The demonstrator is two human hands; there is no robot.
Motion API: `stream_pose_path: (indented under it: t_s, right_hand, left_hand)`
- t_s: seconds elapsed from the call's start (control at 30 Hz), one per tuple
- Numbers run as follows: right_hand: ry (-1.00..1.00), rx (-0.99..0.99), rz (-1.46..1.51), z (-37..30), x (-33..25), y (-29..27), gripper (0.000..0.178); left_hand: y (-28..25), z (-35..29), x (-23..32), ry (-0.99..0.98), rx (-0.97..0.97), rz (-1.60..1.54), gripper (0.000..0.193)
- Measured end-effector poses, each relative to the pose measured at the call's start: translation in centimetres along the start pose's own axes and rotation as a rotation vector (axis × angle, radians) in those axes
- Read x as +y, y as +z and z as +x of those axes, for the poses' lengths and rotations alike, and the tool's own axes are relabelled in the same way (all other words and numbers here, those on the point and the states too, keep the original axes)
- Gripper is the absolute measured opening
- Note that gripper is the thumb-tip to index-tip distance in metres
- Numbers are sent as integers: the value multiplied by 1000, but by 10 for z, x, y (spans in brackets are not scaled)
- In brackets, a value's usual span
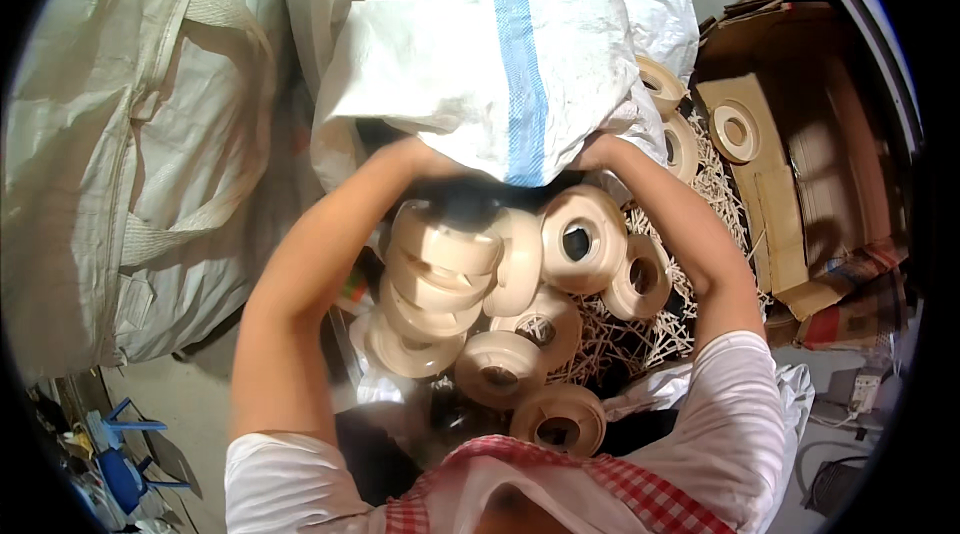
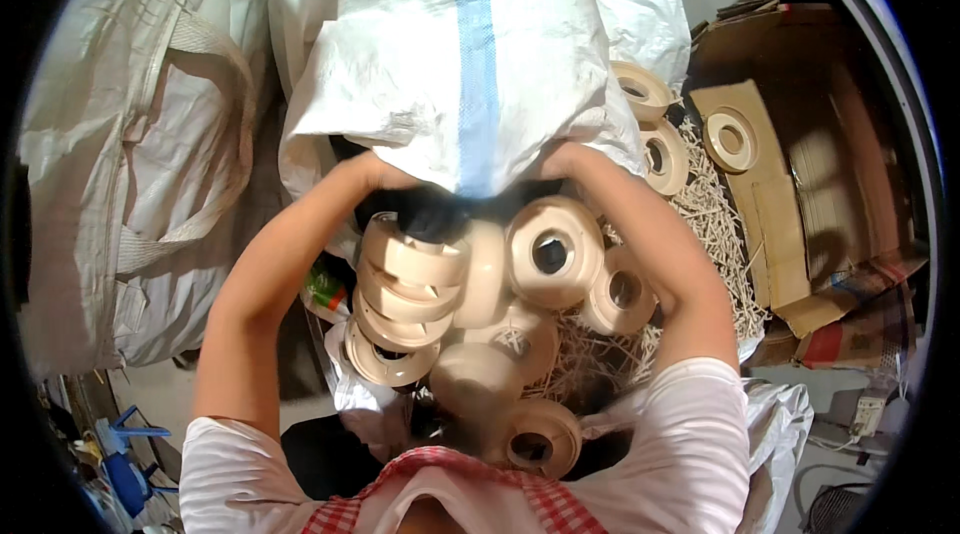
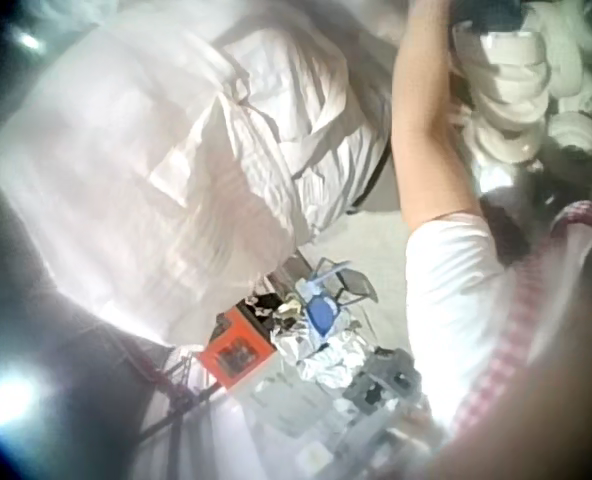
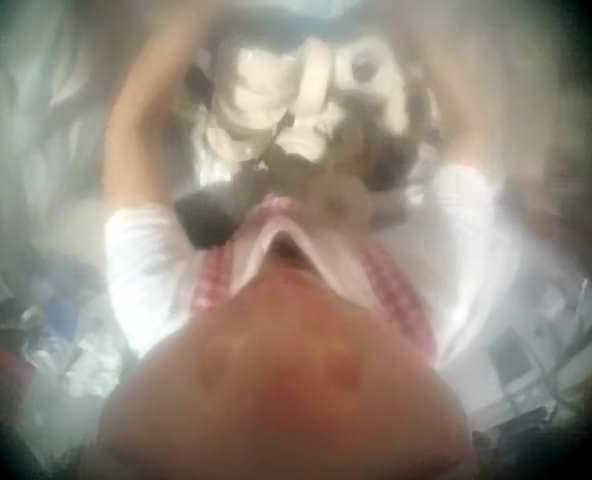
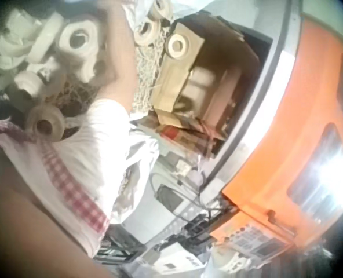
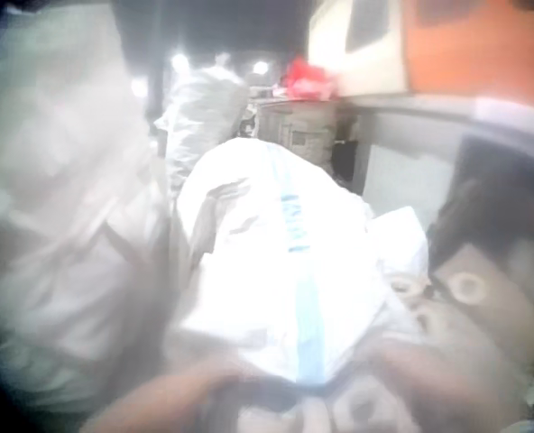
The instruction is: The person washes plastic parts in a basin of water, stacks them, and places the stacks into a large white bag.
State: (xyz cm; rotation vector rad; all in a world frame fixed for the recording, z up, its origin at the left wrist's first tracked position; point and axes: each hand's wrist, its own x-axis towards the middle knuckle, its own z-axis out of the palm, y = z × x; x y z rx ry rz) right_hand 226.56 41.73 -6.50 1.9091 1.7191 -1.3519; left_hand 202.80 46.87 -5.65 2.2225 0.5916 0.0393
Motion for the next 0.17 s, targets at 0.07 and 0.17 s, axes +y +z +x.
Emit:
stream_pose_path:
  t_s: [0.07, 0.17]
  right_hand:
    - [88, -149, 164, -23, 20, -7, 46]
    - [12, -136, 225, -16, 39, -19, 43]
  left_hand:
    - [5, -10, 9, 26, -97, -133, 56]
    - [-15, -13, -1, -374, -159, -462, 58]
